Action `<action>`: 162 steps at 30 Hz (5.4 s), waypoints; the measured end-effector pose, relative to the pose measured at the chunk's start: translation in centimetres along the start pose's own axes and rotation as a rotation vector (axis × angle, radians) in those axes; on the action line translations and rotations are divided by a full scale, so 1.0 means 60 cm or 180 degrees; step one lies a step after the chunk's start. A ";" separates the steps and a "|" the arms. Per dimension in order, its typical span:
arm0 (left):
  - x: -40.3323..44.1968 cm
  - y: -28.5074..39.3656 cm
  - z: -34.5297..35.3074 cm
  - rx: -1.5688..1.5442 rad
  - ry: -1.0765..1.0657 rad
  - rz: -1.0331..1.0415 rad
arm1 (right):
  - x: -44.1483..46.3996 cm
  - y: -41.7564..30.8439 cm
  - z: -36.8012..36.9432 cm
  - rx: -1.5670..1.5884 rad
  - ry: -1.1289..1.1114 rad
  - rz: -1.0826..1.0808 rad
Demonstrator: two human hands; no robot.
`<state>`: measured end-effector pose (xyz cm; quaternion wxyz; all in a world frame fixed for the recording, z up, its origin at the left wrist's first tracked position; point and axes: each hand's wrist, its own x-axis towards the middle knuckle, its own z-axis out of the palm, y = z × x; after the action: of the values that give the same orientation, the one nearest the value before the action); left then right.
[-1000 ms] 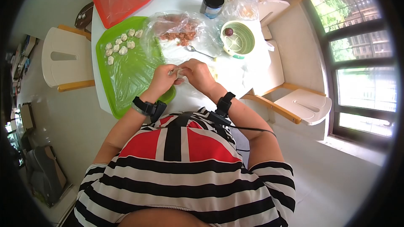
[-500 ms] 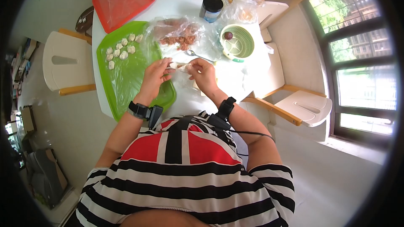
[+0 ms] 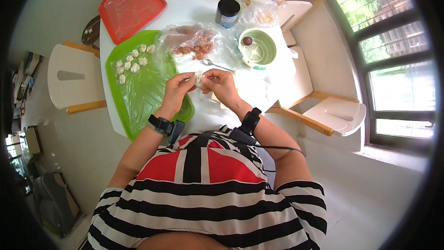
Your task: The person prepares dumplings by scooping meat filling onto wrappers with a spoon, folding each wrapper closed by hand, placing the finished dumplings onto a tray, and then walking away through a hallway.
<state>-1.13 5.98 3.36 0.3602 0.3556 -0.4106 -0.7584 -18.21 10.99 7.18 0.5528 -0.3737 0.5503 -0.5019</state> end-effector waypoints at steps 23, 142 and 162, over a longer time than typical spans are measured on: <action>-0.003 0.023 0.009 0.0425 -0.0241 0.0005 | -0.001 -0.021 -0.002 -0.0733 -0.0290 0.0104; -0.048 0.143 -0.377 0.1154 0.3094 0.1407 | -0.028 0.000 -0.068 -0.3813 -0.0055 -0.1538; -0.052 0.006 -0.037 -0.1133 -0.0686 -0.0976 | -0.026 -0.010 0.045 -0.1737 0.0717 -0.0574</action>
<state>2.33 7.66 3.56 0.2521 0.2619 -0.2479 -0.8980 -15.45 11.98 8.44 0.3208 -0.4977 0.6872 -0.4208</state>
